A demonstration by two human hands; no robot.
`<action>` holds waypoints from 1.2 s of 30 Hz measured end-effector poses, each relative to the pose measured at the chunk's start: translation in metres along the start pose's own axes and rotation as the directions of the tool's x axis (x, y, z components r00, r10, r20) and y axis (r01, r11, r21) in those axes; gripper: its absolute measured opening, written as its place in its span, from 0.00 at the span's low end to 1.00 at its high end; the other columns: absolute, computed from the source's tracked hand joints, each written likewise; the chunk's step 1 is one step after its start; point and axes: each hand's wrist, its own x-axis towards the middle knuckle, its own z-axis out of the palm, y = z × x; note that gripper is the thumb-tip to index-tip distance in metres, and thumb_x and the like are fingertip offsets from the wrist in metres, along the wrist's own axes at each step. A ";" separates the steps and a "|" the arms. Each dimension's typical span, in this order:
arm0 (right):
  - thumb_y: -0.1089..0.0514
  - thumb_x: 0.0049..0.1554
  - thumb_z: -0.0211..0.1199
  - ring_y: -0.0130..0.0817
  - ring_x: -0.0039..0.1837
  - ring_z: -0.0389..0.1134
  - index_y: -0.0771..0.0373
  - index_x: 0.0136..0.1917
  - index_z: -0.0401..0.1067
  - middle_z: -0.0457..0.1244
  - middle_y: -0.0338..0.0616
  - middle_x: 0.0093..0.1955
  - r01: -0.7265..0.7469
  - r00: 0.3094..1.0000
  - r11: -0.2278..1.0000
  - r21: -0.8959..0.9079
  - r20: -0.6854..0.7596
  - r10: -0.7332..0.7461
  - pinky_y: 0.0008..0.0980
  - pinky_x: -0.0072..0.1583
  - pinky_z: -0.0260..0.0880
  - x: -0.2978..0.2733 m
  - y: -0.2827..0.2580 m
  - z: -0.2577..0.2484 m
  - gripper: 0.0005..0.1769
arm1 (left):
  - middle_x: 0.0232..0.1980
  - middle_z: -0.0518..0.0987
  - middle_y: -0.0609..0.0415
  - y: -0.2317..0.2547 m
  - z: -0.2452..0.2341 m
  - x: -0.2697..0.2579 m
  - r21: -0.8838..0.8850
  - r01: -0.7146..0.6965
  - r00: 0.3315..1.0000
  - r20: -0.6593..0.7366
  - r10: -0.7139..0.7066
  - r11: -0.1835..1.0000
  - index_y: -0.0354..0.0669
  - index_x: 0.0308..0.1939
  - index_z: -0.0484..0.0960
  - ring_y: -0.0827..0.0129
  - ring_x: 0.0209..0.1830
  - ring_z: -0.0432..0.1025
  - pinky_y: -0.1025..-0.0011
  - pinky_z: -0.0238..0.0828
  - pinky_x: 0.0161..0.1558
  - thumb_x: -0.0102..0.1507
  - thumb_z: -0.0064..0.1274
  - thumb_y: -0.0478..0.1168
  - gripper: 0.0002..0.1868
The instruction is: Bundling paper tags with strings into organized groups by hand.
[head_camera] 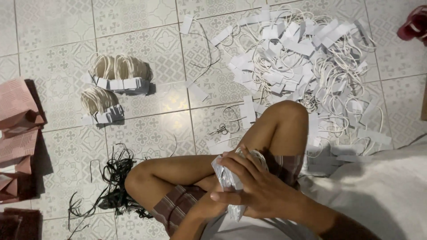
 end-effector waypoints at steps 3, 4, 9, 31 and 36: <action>0.50 0.45 0.80 0.64 0.86 0.41 0.29 0.80 0.35 0.39 0.58 0.84 -0.021 0.999 0.998 0.057 0.041 0.019 0.77 0.82 0.34 -0.013 0.009 0.007 0.66 | 0.62 0.74 0.42 0.017 0.005 0.012 0.091 -0.041 0.999 0.000 0.041 0.995 0.32 0.73 0.56 0.60 0.56 0.69 0.66 0.69 0.58 0.67 0.44 0.49 0.36; 0.45 0.33 0.88 0.67 0.86 0.32 0.31 0.82 0.31 0.32 0.63 0.86 -0.051 0.992 0.985 0.164 0.122 0.032 0.76 0.81 0.26 -0.015 0.010 0.003 0.80 | 0.57 0.76 0.44 0.021 0.008 0.014 0.056 -0.061 0.998 -0.017 0.062 0.997 0.32 0.71 0.60 0.63 0.52 0.70 0.67 0.70 0.56 0.66 0.44 0.47 0.33; 0.36 0.24 0.97 0.73 0.86 0.24 0.46 0.84 0.35 0.25 0.68 0.86 -0.120 0.983 0.963 0.241 0.163 0.081 0.79 0.78 0.21 -0.026 0.016 -0.009 0.92 | 0.55 0.78 0.47 0.016 0.002 0.025 0.055 -0.024 0.999 -0.040 0.026 0.998 0.31 0.67 0.65 0.67 0.50 0.70 0.69 0.70 0.54 0.65 0.47 0.41 0.28; 0.34 0.25 0.89 0.62 0.87 0.33 0.43 0.82 0.43 0.32 0.59 0.87 -0.289 0.941 0.905 0.313 -0.081 0.329 0.73 0.81 0.23 -0.103 0.079 -0.010 0.82 | 0.47 0.79 0.43 0.038 0.039 0.114 -0.275 0.347 0.935 0.024 -0.355 0.897 0.32 0.58 0.74 0.55 0.48 0.73 0.59 0.68 0.53 0.47 0.59 0.28 0.33; 0.38 0.56 0.64 0.49 0.78 0.57 0.57 0.76 0.60 0.55 0.50 0.78 -0.394 0.764 0.759 0.519 -0.274 0.585 0.56 0.76 0.59 -0.141 0.147 -0.009 0.41 | 0.37 0.73 0.51 0.033 0.039 0.131 -0.573 0.228 0.967 0.044 -0.249 0.787 0.38 0.48 0.74 0.65 0.34 0.65 0.67 0.58 0.44 0.47 0.46 0.30 0.23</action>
